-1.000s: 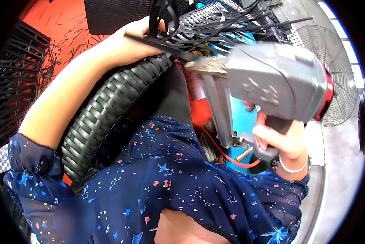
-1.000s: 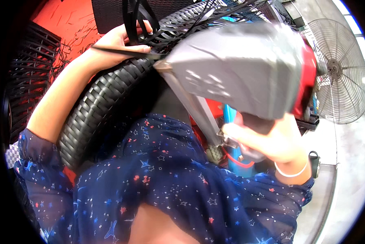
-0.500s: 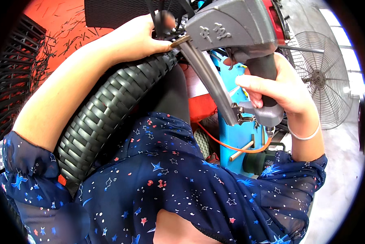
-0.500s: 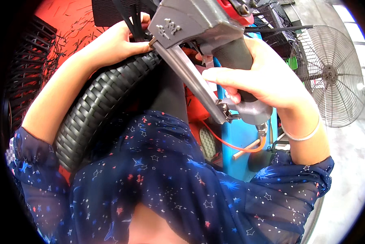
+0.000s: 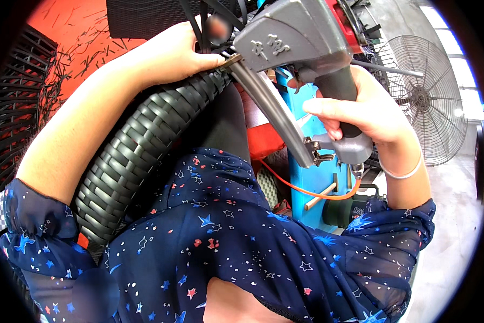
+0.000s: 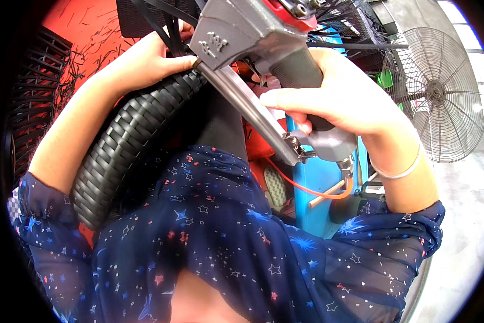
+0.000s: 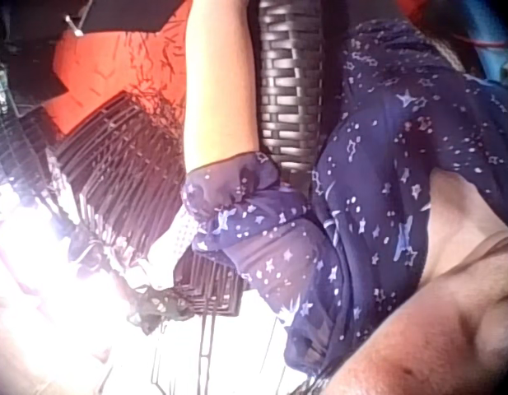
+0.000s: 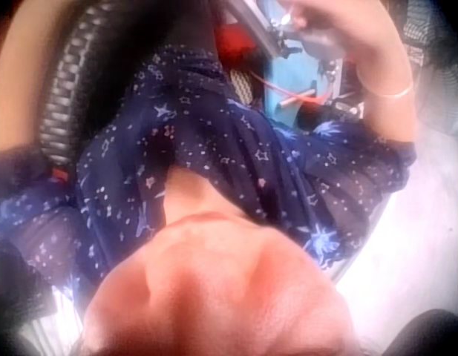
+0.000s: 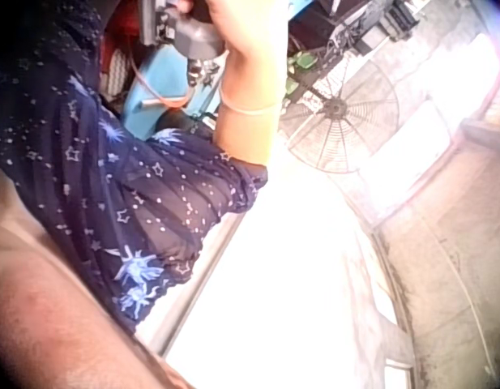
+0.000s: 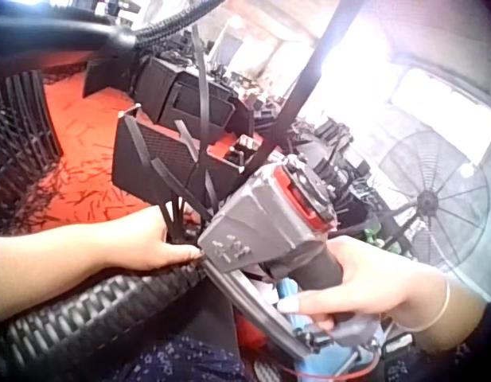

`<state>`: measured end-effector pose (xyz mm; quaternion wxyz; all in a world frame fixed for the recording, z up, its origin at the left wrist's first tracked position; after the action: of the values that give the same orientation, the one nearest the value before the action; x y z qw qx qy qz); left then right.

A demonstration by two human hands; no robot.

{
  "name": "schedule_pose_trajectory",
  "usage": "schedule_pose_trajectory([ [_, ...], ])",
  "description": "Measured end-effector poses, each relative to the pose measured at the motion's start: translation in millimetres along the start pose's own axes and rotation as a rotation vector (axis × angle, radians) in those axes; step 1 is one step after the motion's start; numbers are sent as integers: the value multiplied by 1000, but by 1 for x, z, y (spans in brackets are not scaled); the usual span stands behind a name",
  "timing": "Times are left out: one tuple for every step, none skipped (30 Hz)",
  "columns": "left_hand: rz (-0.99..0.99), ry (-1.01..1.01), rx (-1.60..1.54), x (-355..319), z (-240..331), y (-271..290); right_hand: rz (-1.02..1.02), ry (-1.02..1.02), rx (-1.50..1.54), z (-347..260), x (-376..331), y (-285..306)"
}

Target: The person weaves black plastic strips into the frame of a wicker chair. They thread the strips through the vertical supports by hand and use a pneumatic staple gun to secure the woven sections. The person works on the chair's backrest, adjusting the strips and firing staples to hold the weave in place.

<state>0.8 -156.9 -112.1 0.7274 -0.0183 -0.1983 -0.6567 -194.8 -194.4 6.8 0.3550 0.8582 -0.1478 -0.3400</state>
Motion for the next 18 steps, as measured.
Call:
schedule_pose_trajectory([
  [4, 1, 9, 0, 1, 0, -5, 3, 12, -1, 0, 0],
  [8, 1, 17, -1, 3, 0, -6, 2, 9, -2, 0, 0],
  [12, 1, 26, -2, 4, 0, -7, 2, 5, -4, -1, 0],
  [12, -8, 28, -1, 3, 0, -9, 2, 3, -5, 0, -1],
  [12, -17, 31, 0, 0, 1, -11, -1, -2, -4, 1, 0],
  [11, -26, 34, 1, -2, 1, -13, -5, -7, -2, 2, 1],
  [5, -24, 19, 2, -3, 0, -12, -12, -14, -1, 2, 2],
  [-1, -22, 4, 2, -5, -1, -15, -13, -10, -2, 2, 2],
  [-7, -20, -11, 3, -5, -2, -18, -15, -6, -3, 2, 2],
  [-1, -27, 1, 2, -4, -1, -24, -13, -5, -3, 3, 3],
  [4, -34, 13, 1, -2, -1, -32, -9, -10, -4, 4, 3],
  [10, -42, 25, 1, -1, -1, -40, -5, -16, -4, 6, 4],
  [6, -31, 17, 1, -1, -1, -46, -5, -20, -4, 6, 4],
  [3, -21, 9, 1, -2, -1, -45, -9, -27, -5, 6, 4],
  [0, -10, 1, 1, -2, -1, -43, -12, -33, -5, 6, 4],
  [5, -15, 3, 1, -3, -2, -42, -16, -38, -5, 7, 4],
  [9, -21, 4, 1, -4, -2, -50, -15, -47, -5, 7, 4],
  [14, -26, 6, 1, -5, -2, -58, -15, -57, -7, 8, 5],
])
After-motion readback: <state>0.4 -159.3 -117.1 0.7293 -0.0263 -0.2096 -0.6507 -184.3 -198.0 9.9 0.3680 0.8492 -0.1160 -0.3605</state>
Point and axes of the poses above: each hand's wrist, its own x-axis towards the middle knuckle, its own y-axis out of the back of the hand, z = x × y, the point moved 7 cm from there along x, towards the middle knuckle, and after that the axes turned 14 degrees about -x, right-handed, at the moved point
